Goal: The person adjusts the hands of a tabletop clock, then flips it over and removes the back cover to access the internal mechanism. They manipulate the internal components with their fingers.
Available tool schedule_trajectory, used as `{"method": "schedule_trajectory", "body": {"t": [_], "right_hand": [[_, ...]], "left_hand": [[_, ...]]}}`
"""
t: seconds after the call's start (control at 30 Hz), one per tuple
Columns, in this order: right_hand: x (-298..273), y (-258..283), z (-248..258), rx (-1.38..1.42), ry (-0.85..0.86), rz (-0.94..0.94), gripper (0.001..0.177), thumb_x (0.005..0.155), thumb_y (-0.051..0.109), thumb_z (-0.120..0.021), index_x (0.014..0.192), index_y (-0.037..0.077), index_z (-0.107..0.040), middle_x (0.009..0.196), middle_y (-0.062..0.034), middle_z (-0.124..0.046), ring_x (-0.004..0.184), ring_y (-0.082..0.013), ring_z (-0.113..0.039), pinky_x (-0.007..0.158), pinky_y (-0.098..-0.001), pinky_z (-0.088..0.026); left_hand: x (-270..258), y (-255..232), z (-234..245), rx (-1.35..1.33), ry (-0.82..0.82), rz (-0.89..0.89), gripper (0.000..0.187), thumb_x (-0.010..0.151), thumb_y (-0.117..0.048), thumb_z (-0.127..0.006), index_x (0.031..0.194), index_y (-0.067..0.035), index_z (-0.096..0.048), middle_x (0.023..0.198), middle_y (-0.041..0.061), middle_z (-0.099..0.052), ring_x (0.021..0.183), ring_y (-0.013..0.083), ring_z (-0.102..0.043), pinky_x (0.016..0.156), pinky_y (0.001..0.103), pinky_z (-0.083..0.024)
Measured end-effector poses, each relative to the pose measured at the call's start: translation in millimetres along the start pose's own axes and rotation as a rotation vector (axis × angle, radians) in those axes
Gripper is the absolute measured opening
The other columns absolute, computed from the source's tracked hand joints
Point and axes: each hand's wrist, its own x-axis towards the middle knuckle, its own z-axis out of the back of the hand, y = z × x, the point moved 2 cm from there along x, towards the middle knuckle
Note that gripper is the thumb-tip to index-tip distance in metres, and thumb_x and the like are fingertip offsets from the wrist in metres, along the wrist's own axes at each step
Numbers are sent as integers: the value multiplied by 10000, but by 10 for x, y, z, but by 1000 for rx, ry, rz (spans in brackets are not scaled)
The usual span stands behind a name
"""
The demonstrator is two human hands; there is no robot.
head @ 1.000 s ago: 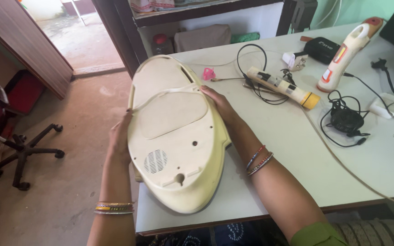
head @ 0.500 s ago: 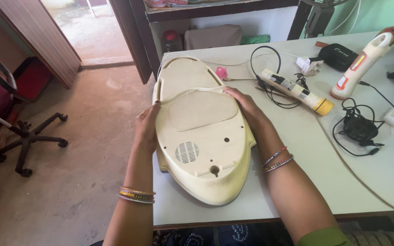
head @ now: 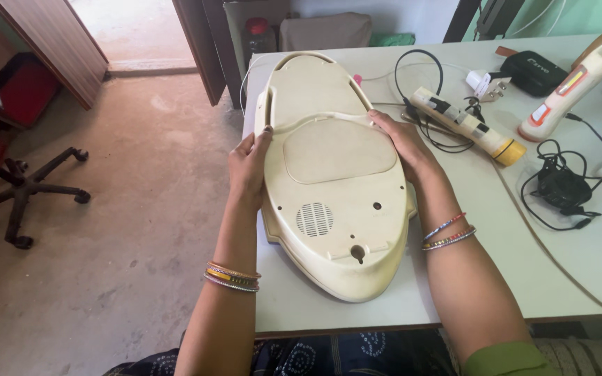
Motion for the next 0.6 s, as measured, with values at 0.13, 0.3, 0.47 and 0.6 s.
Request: {"method": "schedule_trajectory", "body": {"t": [0.13, 0.3, 0.47, 0.6], "right_hand": [[15, 8, 16, -165, -71, 0, 677, 855, 607, -663, 1133, -6, -738, 998, -123, -737, 837, -158, -690, 737, -297, -543], [87, -5, 77, -263, -88, 65, 667, 875, 612, -650, 1156, 14, -743, 1010, -109, -746, 872, -139, -683, 762, -274, -528], [129, -51, 104, -271, -131, 64, 639, 882, 594, -658, 1161, 25, -747, 1020, -91, -741, 867, -135, -661, 754, -279, -517], [122, -71, 97, -211, -122, 25, 634, 879, 587, -659, 1169, 28, -737, 1036, -93, -737, 868, -137, -664, 755, -285, -523]], "left_hand": [[2, 11, -10, -47, 24, -32, 349, 946, -284, -702, 1067, 43, -710, 866, 58, -710, 705, 91, -618, 601, 263, -519], [17, 29, -38, -77, 87, -70, 458, 937, -286, -705, 1191, 93, -661, 962, 134, -717, 777, 130, -649, 645, 283, -540], [18, 16, -15, 42, 91, -68, 810, 862, -325, -770, 1448, 111, -420, 1280, 230, -651, 1072, 227, -707, 871, 294, -586], [-1, 20, -7, 69, 75, -24, 902, 803, -306, -778, 1510, 84, -378, 1362, 263, -626, 1102, 281, -721, 892, 322, -603]]}}
